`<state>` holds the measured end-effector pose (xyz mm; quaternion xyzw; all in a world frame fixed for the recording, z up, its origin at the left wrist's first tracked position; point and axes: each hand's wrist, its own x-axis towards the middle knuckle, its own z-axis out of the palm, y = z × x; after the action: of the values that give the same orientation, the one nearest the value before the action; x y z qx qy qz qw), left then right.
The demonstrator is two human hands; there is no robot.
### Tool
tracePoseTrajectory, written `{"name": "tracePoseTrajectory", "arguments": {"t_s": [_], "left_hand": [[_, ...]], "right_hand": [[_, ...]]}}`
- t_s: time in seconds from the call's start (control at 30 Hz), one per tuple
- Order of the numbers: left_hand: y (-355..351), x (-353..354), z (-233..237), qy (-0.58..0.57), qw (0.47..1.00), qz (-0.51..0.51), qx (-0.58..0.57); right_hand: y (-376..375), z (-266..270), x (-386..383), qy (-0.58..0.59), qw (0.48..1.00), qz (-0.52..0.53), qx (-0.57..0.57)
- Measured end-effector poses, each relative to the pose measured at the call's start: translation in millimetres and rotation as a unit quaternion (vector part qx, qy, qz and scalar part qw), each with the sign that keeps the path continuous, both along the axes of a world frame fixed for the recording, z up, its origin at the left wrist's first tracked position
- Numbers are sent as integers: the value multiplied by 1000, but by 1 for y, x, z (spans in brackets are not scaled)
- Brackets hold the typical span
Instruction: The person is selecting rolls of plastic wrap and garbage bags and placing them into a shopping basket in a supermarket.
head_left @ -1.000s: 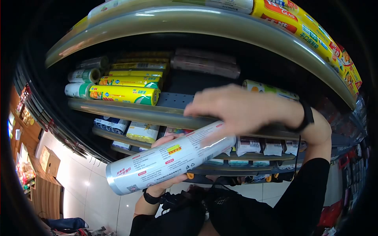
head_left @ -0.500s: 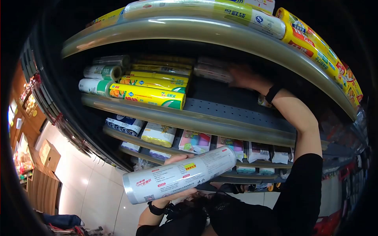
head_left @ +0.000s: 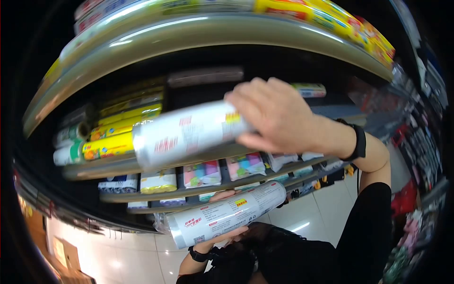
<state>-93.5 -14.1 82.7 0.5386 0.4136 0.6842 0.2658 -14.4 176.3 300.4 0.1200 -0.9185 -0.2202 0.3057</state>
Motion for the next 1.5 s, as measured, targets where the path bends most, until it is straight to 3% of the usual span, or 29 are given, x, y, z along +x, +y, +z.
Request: {"name": "tracePoseTrajectory", "arguments": {"t_s": [0.1,0.17,0.2,0.27,0.3,0.37,0.47,0.53,0.6,0.7,0.8,0.97,1.17,1.3,1.5], "left_hand": [[31,32,1,5,997,-62,-36],[51,62,3,20,992,-111,-52],[60,75,3,24,991,-123,-53],[67,81,0,25,992,-116,-49],[77,99,2,30,989,-136,-46],[101,157,6,-50,962,-213,-164],[134,199,-3,-4,947,-274,-168],[156,229,-17,24,922,-329,-202],[188,308,-24,44,904,-367,-214],[207,352,-18,9,876,-421,-235],[249,453,-23,31,838,-482,-255],[294,529,-39,46,780,-516,-351],[372,645,-46,154,703,-586,-372],[435,722,-61,126,642,-642,-400],[554,854,-51,137,593,-705,-365]], "right_hand": [[-3,-14,75,-43,995,-57,-75],[6,-28,132,-63,971,-64,-223],[12,-36,155,-57,970,-75,-224],[22,-59,175,-66,917,-108,-379],[29,-73,205,-55,916,-125,-377],[46,-108,285,-11,830,-140,-539],[44,-155,350,16,754,-162,-637],[41,-175,392,31,741,-182,-645],[46,-192,481,74,725,-211,-652],[35,-221,520,136,663,-248,-693],[30,-239,626,175,607,-300,-715],[23,-265,694,256,545,-329,-727],[42,-284,784,345,494,-390,-696],[81,-293,842,383,477,-425,-667],[173,-279,942,449,458,-461,-614]]}}
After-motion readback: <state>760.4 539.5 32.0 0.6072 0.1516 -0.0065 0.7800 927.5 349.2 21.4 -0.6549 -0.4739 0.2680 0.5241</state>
